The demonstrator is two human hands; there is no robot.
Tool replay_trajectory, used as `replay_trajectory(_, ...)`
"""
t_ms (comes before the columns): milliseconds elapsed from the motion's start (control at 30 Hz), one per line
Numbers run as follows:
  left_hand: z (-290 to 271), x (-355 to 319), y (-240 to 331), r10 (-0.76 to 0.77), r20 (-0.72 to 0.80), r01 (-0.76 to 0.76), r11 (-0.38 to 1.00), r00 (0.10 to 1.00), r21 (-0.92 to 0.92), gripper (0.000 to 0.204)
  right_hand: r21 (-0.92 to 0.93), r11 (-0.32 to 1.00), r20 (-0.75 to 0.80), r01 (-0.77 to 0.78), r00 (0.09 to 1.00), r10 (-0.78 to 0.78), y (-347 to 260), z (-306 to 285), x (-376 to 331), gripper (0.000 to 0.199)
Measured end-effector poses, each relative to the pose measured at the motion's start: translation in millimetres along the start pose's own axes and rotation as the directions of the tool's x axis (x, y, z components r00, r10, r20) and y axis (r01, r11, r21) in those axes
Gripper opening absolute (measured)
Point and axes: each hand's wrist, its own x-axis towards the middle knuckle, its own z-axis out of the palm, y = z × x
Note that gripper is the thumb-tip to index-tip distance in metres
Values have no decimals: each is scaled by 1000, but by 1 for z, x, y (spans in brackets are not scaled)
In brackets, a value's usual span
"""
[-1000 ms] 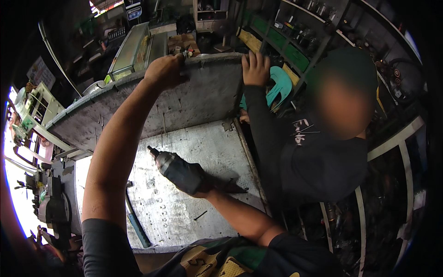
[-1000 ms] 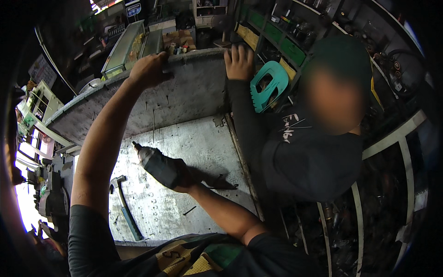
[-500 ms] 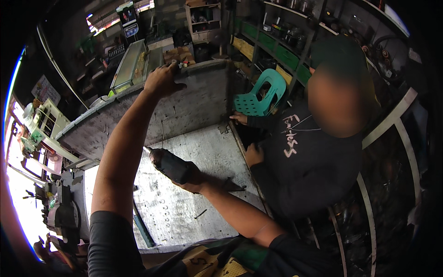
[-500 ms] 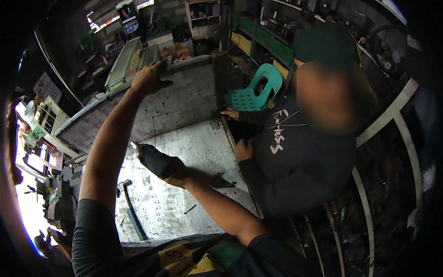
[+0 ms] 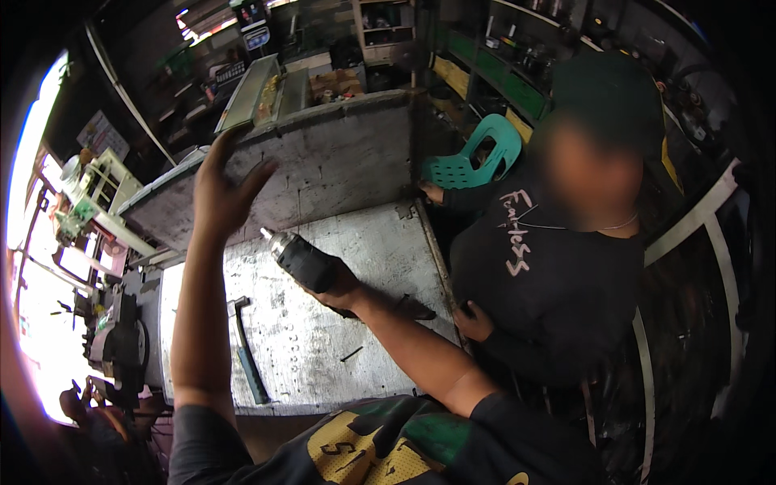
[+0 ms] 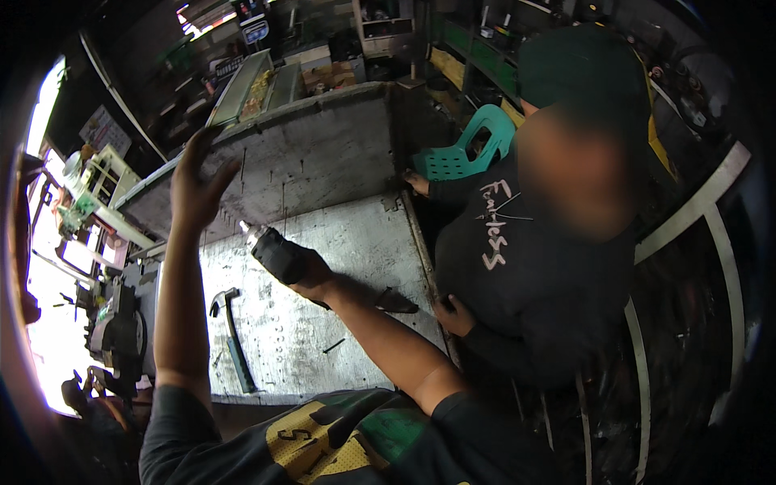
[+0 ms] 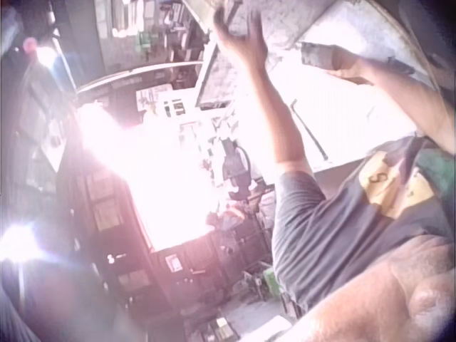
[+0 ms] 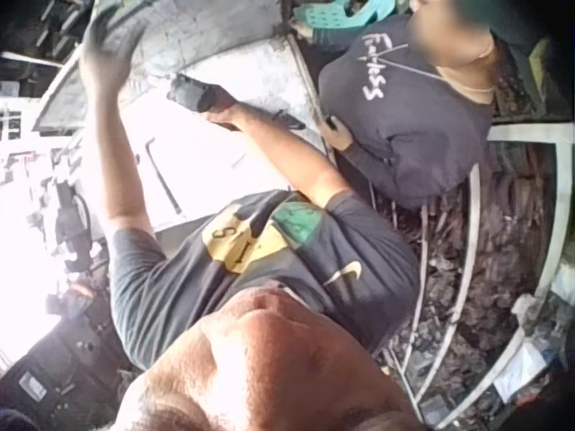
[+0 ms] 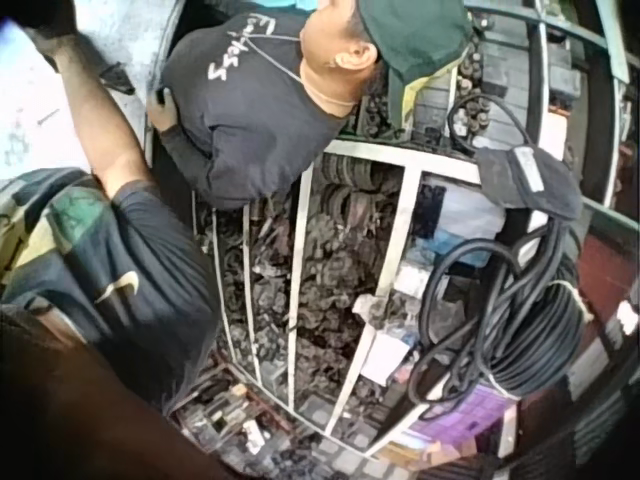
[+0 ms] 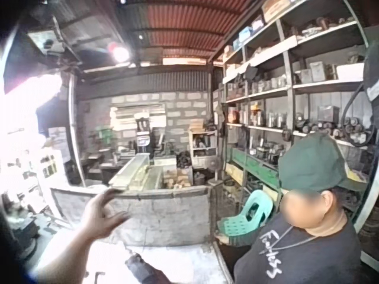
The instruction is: The person uses a cordless drill to fasten screws into a large wooden panel, assisted by another person who holds the panel steady. The person drills multiple screws along the edge of the panel, then flips it over to continue fastening screws on the other side.
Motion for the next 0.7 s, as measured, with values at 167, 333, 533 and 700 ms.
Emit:
replay_trajectory(167,-68,-235,12,-523,-69,525,851,850,16,54,407,888,101,-213,977,188,5,-14,-23,48)
replay_trajectory(333,-83,-425,84,-817,-72,820,569,572,53,42,471,863,-397,-184,829,394,108,-63,-60,42)
replay_trajectory(533,-62,-477,124,-892,-141,900,436,429,-17,30,-339,288,-733,-896,443,516,226,-104,-58,49)
replay_trajectory(700,-60,-447,87,-830,26,824,556,556,107,33,-227,230,-838,-946,310,449,236,-100,-50,55)
